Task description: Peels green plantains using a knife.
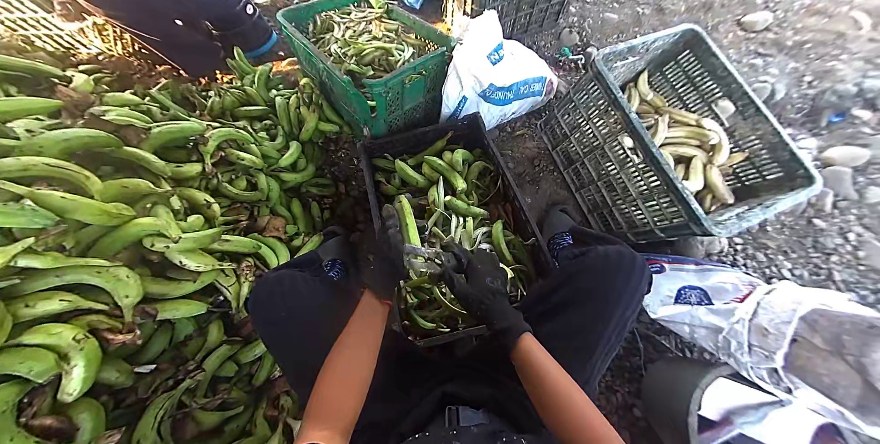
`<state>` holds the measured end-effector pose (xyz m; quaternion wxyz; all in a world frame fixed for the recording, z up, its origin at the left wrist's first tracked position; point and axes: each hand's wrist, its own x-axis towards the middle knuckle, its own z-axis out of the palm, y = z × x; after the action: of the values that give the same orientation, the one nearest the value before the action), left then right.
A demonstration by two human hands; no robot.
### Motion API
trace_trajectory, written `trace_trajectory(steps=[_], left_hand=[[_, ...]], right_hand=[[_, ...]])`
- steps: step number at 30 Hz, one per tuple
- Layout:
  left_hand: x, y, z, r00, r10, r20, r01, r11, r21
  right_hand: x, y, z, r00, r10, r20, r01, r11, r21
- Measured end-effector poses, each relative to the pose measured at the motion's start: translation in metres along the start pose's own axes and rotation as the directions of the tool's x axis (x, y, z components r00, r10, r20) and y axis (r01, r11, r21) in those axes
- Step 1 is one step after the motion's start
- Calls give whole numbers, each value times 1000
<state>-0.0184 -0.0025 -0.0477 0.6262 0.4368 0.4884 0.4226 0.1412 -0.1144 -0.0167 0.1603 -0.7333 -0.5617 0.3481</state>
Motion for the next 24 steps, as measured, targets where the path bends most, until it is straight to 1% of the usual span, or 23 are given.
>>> trace_trajectory(steps=[2, 3, 5, 6, 8, 9, 10, 11, 13, 14, 16, 17, 19, 20, 21, 22, 24], left_hand=[[-4, 5, 4, 999, 7, -36, -5, 998, 69], [-7, 6, 8, 1000, 13, -27, -11, 997, 70], [-13, 7, 14, 998, -9, 65, 5, 998, 61], [-16, 8, 20, 996, -14, 87, 8, 997, 72], [-25, 14, 27, 989, -69, 132, 43, 980, 193], [-30, 20, 29, 984, -92, 153, 45, 958, 283], [-33, 22, 29, 978, -94, 185, 30, 947, 320], [-35, 20, 28, 976, -82, 200, 26, 963, 268], [-28, 15, 24, 983, -48, 176, 49, 999, -2], [-22, 16, 21, 992, -42, 121, 53, 994, -93], [-13, 12, 14, 999, 7, -40, -14, 985, -174], [-8, 7, 9, 996, 32, -79, -48, 977, -206], [0, 5, 7, 988, 3, -152, -45, 961, -272], [-1, 6, 8, 988, -18, -151, -25, 961, -276], [-5, 6, 10, 996, -22, -89, 0, 970, -244], [-12, 8, 14, 1000, -23, 4, 24, 983, -183], [-27, 17, 22, 986, -69, 154, 66, 998, 26]], right_hand=[[-7, 0, 3, 997, 13, -82, -13, 1000, -2], [-6, -1, 3, 992, 41, -117, -41, 999, 0], [10, -6, 1, 980, 126, -152, -128, 992, -5], [23, -5, 2, 968, 160, -196, -167, 986, -21], [50, -4, -3, 945, 239, -222, -249, 968, -15], [60, -5, -10, 937, 273, -219, -276, 961, 19], [67, -4, -18, 931, 288, -224, -280, 958, 68], [71, -3, -24, 930, 282, -237, -264, 959, 103], [69, -4, -32, 937, 226, -264, -205, 973, 106], [63, -7, -33, 945, 194, -262, -180, 981, 76], [41, -12, -24, 965, 134, -223, -137, 991, 4], [26, -13, -16, 974, 94, -208, -100, 995, -19], [3, -11, 5, 962, -29, -271, 11, 998, -68], [1, -10, 11, 946, -72, -317, 44, 995, -92], [5, -10, 12, 945, -58, -322, 29, 995, -95], [17, -12, 7, 953, 6, -302, -34, 995, -90], [47, -12, -10, 947, 150, -286, -168, 985, -39]])
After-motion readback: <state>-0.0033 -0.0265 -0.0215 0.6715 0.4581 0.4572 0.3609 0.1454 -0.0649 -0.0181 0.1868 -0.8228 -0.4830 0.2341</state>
